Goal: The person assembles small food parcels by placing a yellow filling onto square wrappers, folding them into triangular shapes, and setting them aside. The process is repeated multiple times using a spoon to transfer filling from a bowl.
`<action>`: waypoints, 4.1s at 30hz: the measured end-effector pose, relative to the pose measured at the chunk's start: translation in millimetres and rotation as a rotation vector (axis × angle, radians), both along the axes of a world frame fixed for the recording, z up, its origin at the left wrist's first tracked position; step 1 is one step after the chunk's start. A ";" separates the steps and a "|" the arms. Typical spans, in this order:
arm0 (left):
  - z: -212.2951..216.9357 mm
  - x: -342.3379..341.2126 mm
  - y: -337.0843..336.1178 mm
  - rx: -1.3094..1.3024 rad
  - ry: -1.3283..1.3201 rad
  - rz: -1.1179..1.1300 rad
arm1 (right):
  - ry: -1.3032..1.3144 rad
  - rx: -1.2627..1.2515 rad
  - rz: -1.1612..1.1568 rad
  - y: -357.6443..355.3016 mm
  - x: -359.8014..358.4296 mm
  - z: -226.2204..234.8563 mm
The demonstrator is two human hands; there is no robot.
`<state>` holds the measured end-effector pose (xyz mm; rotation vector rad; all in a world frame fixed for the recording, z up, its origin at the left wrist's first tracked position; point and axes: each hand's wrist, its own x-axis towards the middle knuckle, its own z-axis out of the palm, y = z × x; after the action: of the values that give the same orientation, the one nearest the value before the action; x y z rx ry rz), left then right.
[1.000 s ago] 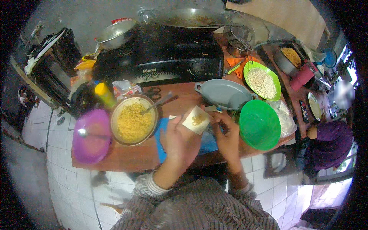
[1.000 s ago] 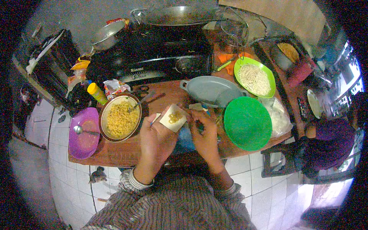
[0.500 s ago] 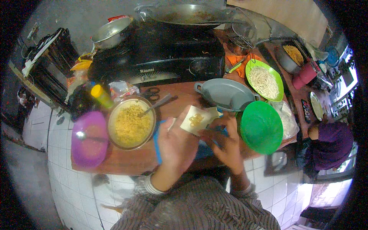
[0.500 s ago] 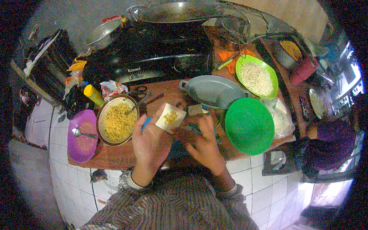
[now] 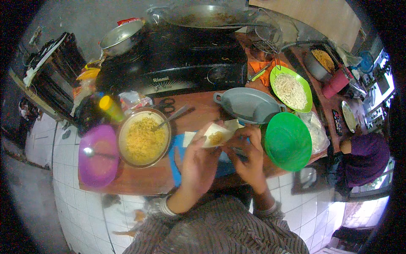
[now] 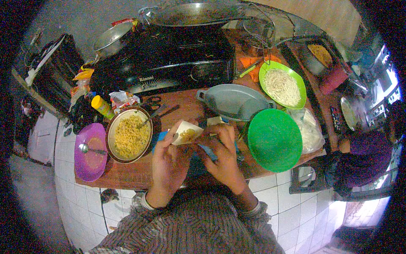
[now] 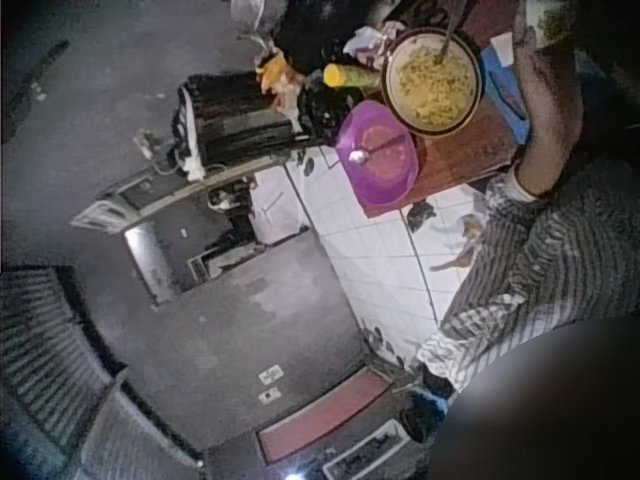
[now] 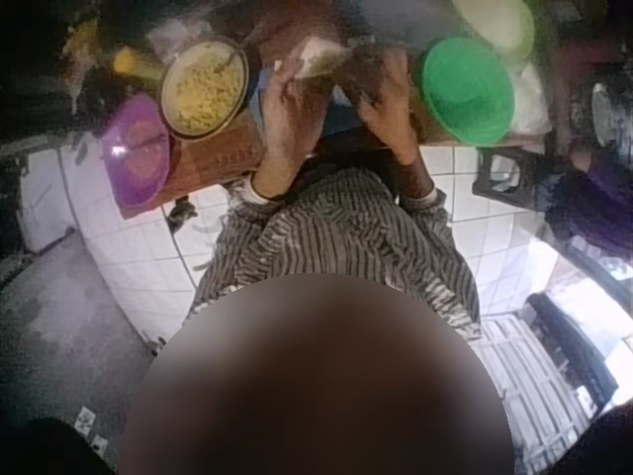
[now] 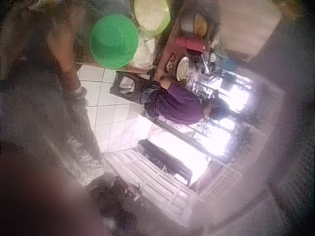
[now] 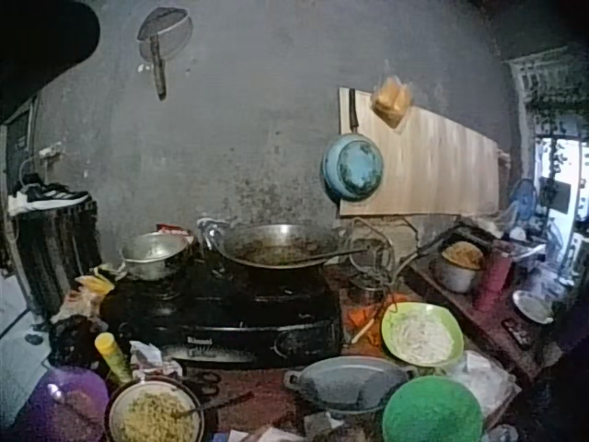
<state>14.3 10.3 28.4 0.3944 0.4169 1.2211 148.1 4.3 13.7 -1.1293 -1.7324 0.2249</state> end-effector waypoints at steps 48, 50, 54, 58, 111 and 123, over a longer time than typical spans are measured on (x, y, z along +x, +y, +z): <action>-16.8 -6.7 -9.2 0.293 0.469 0.277 | 0.846 -0.400 0.124 -1.7 -31.7 -2.2; -17.6 -7.9 -9.8 0.320 0.460 0.284 | 0.906 -0.455 0.147 -3.5 -30.4 -2.4; -17.6 -7.1 -12.6 0.341 0.402 0.280 | 0.921 -0.394 0.194 -5.2 -30.0 -6.5; -16.5 -4.7 -14.0 0.389 0.245 0.274 | 1.012 -0.339 0.253 -2.3 -30.6 -13.7; -22.1 -23.8 -2.2 0.208 0.696 -0.027 | -1.087 -0.732 -0.162 -23.7 164.7 -15.2; -20.1 -31.8 -2.7 0.372 0.898 -0.026 | -1.055 -0.534 -0.192 -33.3 132.1 46.2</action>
<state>-17.6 7.6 8.3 1.2782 0.9441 1.0412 280.2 -29.0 59.9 -2.0255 -2.5248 -0.0669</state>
